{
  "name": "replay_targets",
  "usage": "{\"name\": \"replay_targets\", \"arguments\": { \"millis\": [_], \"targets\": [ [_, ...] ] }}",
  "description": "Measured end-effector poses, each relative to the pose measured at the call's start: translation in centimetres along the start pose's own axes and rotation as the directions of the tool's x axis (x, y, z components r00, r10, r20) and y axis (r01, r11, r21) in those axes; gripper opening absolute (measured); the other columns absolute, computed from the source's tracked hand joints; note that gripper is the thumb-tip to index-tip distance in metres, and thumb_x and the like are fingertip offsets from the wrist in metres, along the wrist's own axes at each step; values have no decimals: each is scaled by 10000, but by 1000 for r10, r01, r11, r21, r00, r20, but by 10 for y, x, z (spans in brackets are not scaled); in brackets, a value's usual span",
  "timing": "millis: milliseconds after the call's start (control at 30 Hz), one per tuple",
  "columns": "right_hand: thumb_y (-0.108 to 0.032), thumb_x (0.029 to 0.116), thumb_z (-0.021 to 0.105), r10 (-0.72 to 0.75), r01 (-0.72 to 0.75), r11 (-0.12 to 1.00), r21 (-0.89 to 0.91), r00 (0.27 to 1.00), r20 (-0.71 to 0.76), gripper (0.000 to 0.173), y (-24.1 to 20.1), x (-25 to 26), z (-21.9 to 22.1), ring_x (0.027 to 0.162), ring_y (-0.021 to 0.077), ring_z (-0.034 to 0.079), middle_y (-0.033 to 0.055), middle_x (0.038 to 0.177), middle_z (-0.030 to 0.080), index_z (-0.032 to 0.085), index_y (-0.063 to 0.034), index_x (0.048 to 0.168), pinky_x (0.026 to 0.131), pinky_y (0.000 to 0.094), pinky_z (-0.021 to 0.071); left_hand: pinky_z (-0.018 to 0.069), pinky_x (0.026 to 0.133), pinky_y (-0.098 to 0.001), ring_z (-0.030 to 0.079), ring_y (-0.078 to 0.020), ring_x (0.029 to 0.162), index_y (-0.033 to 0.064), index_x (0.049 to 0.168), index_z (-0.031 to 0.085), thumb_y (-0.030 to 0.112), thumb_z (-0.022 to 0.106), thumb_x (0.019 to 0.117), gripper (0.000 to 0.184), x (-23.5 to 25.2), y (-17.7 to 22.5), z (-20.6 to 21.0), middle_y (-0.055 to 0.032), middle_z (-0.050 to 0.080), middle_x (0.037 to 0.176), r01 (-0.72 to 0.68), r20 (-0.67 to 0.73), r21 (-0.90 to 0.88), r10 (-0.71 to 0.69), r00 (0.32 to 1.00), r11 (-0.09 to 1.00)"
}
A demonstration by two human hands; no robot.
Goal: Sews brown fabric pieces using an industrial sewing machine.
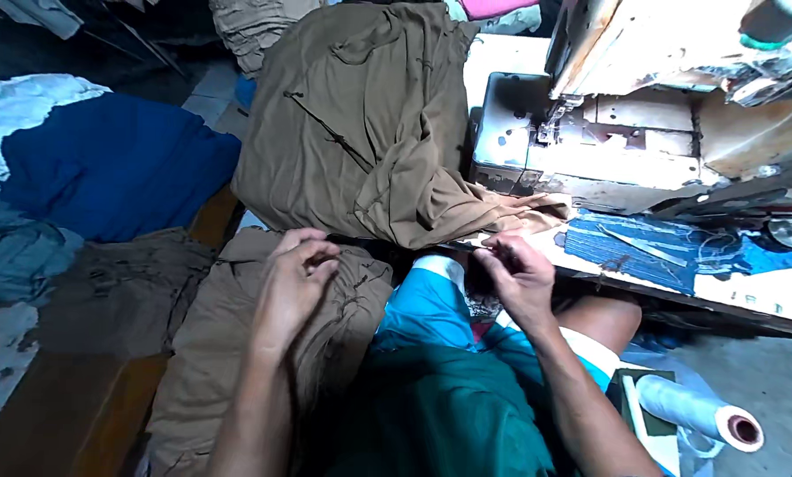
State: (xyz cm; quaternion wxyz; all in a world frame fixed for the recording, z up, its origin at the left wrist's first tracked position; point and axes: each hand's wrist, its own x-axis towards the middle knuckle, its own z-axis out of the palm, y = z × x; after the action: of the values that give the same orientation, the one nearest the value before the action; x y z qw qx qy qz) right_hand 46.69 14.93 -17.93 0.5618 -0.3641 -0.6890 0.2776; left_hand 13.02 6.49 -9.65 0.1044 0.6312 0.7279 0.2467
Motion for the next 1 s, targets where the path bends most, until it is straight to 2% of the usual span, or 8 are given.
{"name": "replay_targets", "arguments": {
  "millis": [133,233,467,567,700,800,900,1000],
  "targets": [
    [-91,927,690,-79,118,870,-479,992,102,386,10,25,-22,1045,238,664,125,1311,615,710,-175,1304,769,447,590,532,1017,-462,560,-233,1261,166,1177,721,155,818,855,336,20,20,66,-66,558,1384,-181,-96,-82,173,980,980],
    [-110,936,690,-7,103,817,-567,986,170,335,21,35,-23,1097,259,666,92,1372,601,725,-202,1257,784,509,590,482,1033,-516,498,-324,1302,213,1260,688,172,832,821,464,42,14,109,-80,497,1471,-279,-119,35,281,952,960],
    [-64,940,672,30,40,930,-366,983,183,159,18,47,-27,1067,143,681,46,1162,704,732,-91,1085,922,391,591,456,1076,-439,595,-122,1224,162,1085,762,285,643,1000,191,62,3,73,46,670,1290,-309,-130,-273,284,950,911],
    [-159,979,660,70,-1,925,-379,984,166,147,10,53,-17,917,137,691,35,1008,712,707,-101,1105,831,408,596,579,910,-343,680,-88,1010,86,1164,699,236,582,1049,222,69,7,46,-10,715,1112,-243,-162,-457,189,969,856],
    [-153,985,643,21,21,952,-305,991,134,144,-12,63,10,885,153,687,46,979,698,687,-72,1096,802,419,604,565,744,-268,626,-47,806,69,1231,632,235,559,1064,247,93,32,9,19,658,966,-305,-345,-588,109,932,749],
    [-107,981,648,-36,49,992,-116,993,111,159,-43,76,32,898,141,686,77,1020,697,690,-19,1106,804,354,613,559,792,-247,634,-31,872,78,1242,595,205,530,1073,221,115,58,-32,60,649,1033,-555,-629,-479,175,758,680],
    [-56,972,659,-43,37,993,115,998,47,134,-70,82,41,848,113,672,73,984,695,695,4,1086,762,292,604,557,881,-311,658,-131,991,-31,1249,584,130,523,1059,256,132,84,-60,-56,662,1115,-718,-788,-278,275,550,638],
    [-115,984,661,192,-202,959,201,979,72,176,-55,74,24,834,111,679,61,971,713,704,-9,1118,767,305,600,527,941,-342,636,-162,1082,38,1255,656,214,636,1012,301,150,120,-74,-88,659,1197,-723,-553,-67,577,600,688]
  ]
}}
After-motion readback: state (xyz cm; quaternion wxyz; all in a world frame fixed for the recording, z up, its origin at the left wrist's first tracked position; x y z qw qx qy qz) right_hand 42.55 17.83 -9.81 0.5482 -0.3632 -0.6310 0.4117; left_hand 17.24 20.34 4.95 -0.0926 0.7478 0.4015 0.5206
